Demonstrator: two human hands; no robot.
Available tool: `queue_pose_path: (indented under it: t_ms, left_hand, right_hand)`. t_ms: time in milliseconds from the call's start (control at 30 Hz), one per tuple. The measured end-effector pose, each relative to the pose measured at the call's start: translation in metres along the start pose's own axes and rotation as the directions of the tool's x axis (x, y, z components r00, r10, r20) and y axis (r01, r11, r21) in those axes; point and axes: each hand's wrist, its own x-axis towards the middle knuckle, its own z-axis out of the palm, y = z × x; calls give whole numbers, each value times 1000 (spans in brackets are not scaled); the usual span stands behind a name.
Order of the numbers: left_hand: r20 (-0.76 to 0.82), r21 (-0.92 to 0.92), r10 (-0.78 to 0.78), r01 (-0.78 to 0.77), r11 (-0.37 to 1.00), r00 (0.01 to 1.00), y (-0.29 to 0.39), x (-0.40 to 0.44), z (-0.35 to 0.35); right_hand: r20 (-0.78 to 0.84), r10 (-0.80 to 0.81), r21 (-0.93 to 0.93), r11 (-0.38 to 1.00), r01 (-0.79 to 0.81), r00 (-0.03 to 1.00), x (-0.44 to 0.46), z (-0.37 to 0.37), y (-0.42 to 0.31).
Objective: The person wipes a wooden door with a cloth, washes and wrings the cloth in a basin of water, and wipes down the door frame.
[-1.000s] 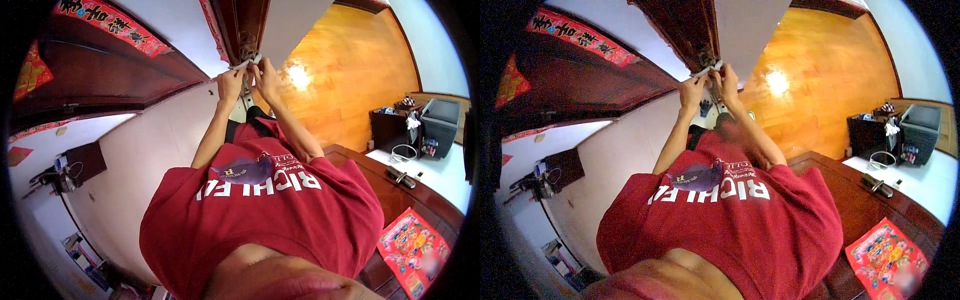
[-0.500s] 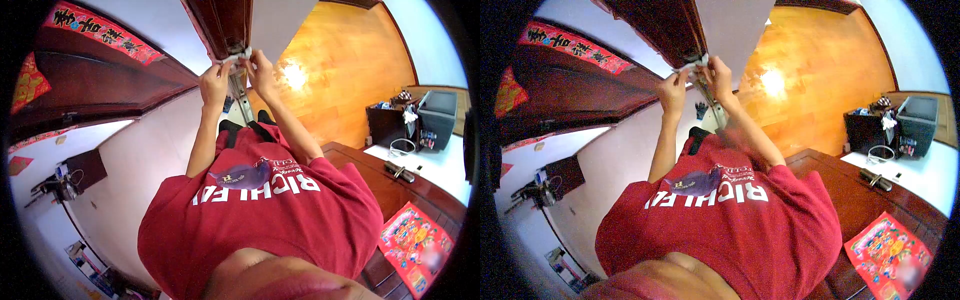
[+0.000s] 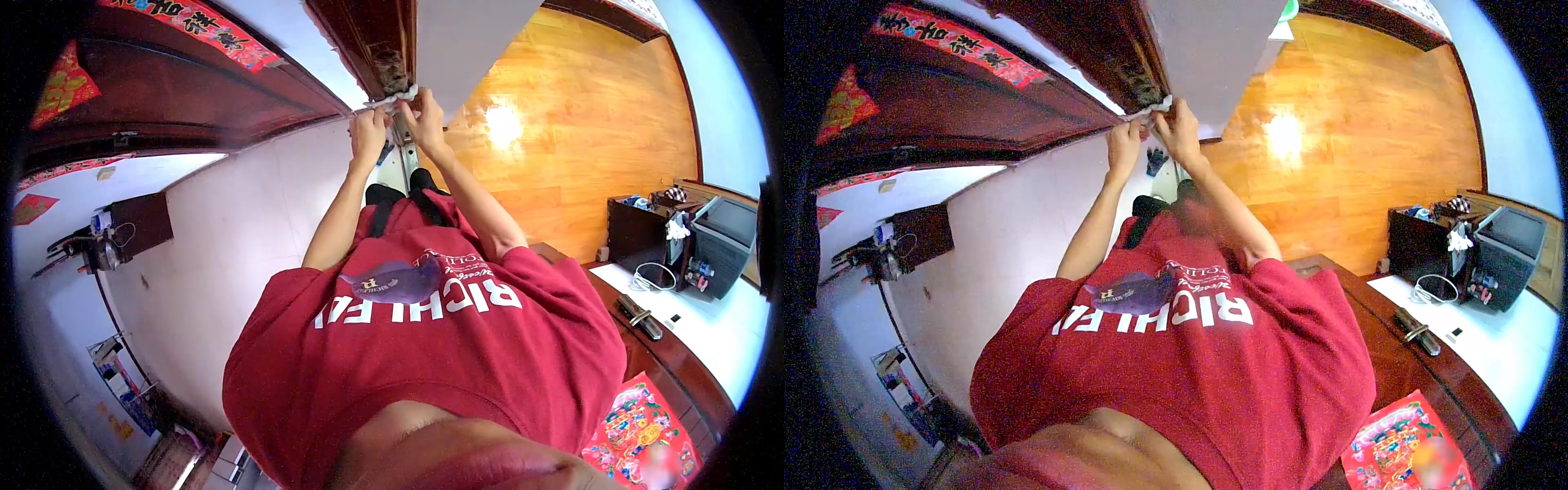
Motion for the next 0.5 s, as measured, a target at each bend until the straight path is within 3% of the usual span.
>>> queue_pose_path:
  t_ms: [133,200,267,333,367,500]
  left_hand:
    - [-121,34,34,-30,999,992,2,-11,16]
    - [-202,-63,-106,95,993,974,3,-15,26]
    - [-241,-116,-47,20,993,969,9,-19,23]
    - [-94,91,-17,26,996,995,10,-23,19]
    - [-276,68,264,-256,964,924,1,-21,27]
    - [-152,138,196,-175,975,969,4,-6,9]
  right_hand:
    - [-46,-117,66,991,120,992,-2,6,13]
    - [-23,-77,67,995,78,997,0,6,17]
    - [2,-37,70,997,37,999,0,5,17]
    - [85,57,118,991,-66,995,1,-7,-1]
    - [51,13,135,991,-20,999,0,-4,3]
    - [8,-96,90,991,95,995,-4,3,17]
